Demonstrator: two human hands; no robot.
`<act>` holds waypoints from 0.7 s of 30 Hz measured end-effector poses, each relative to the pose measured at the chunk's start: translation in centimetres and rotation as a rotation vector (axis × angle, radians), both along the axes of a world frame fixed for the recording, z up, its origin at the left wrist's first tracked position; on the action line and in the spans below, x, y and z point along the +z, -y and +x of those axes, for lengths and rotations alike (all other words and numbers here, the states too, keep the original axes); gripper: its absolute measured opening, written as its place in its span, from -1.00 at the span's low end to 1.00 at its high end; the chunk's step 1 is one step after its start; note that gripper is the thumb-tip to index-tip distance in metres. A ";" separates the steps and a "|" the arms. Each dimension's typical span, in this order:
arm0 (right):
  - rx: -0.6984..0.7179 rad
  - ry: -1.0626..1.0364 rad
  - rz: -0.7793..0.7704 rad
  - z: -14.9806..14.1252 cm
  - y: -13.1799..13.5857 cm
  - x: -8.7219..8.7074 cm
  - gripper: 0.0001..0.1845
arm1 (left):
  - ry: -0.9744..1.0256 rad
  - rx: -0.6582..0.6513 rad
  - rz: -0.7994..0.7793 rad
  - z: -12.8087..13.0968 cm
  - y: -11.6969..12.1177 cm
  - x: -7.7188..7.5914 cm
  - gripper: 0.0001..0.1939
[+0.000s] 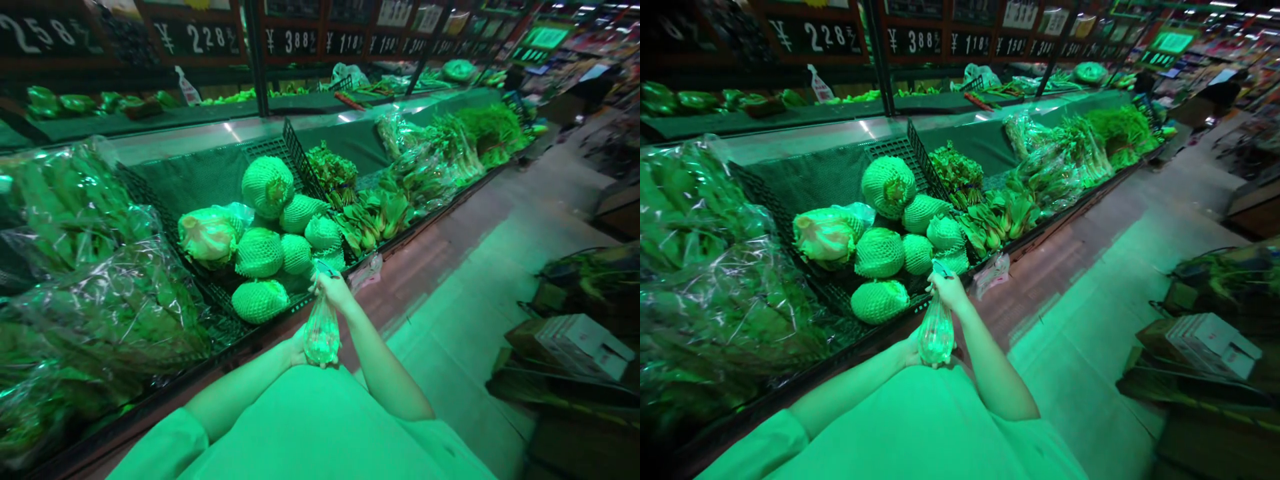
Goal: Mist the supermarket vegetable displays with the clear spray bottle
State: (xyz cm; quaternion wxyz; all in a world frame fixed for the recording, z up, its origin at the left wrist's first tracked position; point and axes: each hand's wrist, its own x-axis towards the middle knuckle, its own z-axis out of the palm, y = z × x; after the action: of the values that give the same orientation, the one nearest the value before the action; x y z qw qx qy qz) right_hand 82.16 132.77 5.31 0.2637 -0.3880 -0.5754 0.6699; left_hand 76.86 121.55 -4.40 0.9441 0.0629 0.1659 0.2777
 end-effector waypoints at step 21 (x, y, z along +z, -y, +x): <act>-0.129 0.096 -0.071 0.7 -0.9 0.8 -0.84 | -0.011 -0.096 0.066 -0.7 -1.8 0.9 -0.51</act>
State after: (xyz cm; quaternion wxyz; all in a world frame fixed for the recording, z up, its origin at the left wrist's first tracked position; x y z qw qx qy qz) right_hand 82.84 133.65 6.16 0.2646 -0.4652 -0.5371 0.6520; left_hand 76.18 123.40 -3.46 0.9528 0.1036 0.1587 0.2373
